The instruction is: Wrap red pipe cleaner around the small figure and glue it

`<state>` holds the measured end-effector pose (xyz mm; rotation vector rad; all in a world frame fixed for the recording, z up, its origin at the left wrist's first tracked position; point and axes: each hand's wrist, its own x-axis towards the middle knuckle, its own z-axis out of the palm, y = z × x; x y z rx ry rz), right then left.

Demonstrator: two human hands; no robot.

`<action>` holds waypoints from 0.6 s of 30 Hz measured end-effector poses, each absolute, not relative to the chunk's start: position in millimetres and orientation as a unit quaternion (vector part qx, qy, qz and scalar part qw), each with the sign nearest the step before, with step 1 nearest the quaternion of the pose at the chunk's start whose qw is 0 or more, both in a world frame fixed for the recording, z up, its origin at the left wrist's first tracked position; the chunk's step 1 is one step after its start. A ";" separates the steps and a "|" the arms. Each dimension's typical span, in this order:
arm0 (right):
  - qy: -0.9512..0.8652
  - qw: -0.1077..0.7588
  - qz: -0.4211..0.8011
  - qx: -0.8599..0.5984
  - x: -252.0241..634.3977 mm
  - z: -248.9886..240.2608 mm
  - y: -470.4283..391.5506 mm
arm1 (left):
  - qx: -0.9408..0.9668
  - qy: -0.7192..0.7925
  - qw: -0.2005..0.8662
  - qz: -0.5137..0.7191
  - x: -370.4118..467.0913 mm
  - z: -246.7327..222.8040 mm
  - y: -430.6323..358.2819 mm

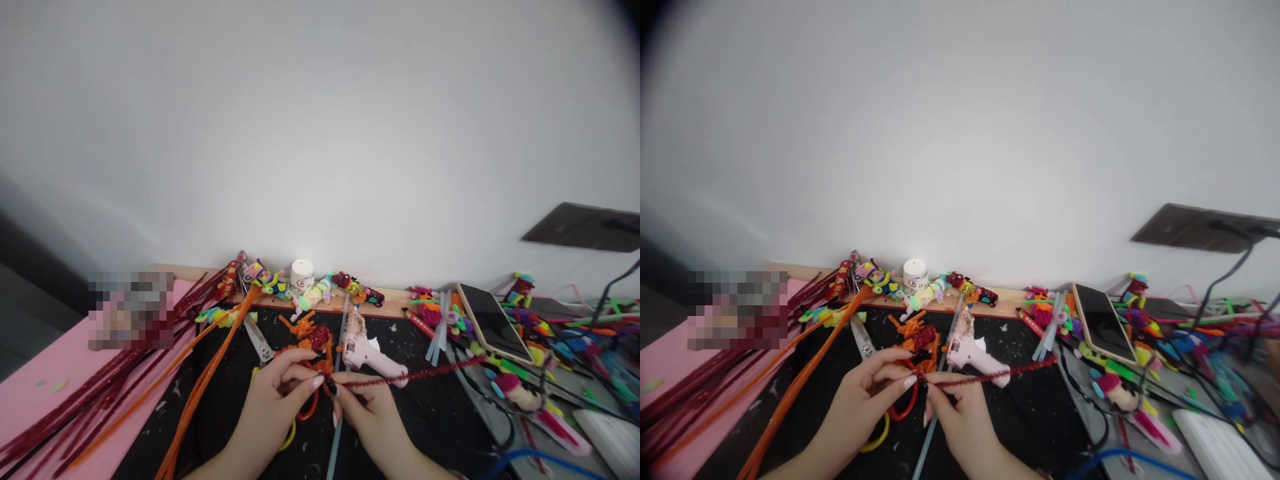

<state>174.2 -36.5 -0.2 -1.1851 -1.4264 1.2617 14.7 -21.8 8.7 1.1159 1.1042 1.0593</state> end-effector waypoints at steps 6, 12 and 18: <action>-0.548 0.435 0.531 -0.477 173.5 1.9 -32.6 | 0.541 0.493 0.536 0.421 12.7 11.8 -22.8; -0.564 0.427 0.539 -0.458 176.7 3.5 -29.0 | 0.574 0.482 0.521 0.408 10.5 7.8 -19.8; -0.551 0.421 0.553 -0.462 177.4 4.7 -28.3 | 0.552 0.463 0.564 0.404 8.7 2.6 -15.7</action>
